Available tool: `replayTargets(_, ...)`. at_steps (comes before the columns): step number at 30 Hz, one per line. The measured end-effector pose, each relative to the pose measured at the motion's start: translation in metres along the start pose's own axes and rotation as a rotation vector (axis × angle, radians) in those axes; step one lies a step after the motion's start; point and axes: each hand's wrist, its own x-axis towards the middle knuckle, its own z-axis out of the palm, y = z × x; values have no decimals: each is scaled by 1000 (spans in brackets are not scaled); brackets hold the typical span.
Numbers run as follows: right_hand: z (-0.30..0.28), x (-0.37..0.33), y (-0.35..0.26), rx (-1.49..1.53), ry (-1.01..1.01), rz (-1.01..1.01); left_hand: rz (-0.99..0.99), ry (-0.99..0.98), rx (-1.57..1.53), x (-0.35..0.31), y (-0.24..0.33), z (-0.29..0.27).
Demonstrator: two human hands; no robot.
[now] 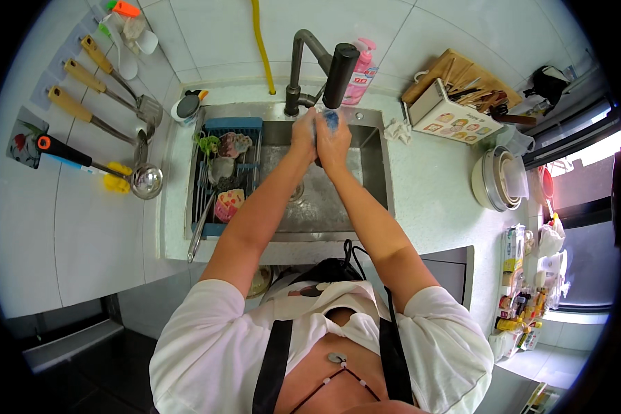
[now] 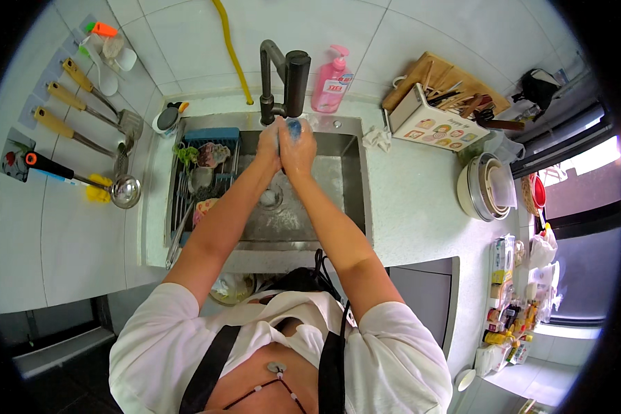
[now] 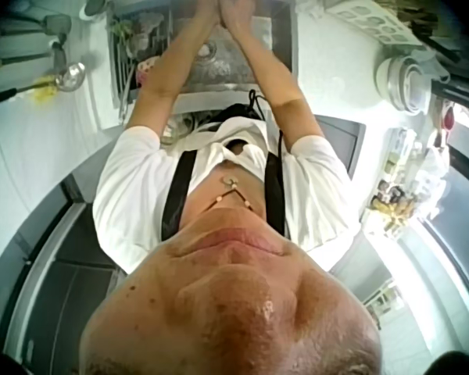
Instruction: The person washes a blue cloth in a sink by applying soap, scrubbing the fabric with their hands, and rinsing it under running water.
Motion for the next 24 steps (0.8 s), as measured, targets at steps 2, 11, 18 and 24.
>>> replayTargets(2,2,2,2,-36,17,-15,63,112,83,-1,-4,1)
replayTargets(11,-7,14,7,-211,-109,35,273,218,571,-16,15,-12)
replayTargets(18,-57,41,90,-400,-235,26,214,292,629,-24,80,-12)
replayTargets(24,-59,19,37,-607,-732,-122,-12,81,235,-10,75,-16)
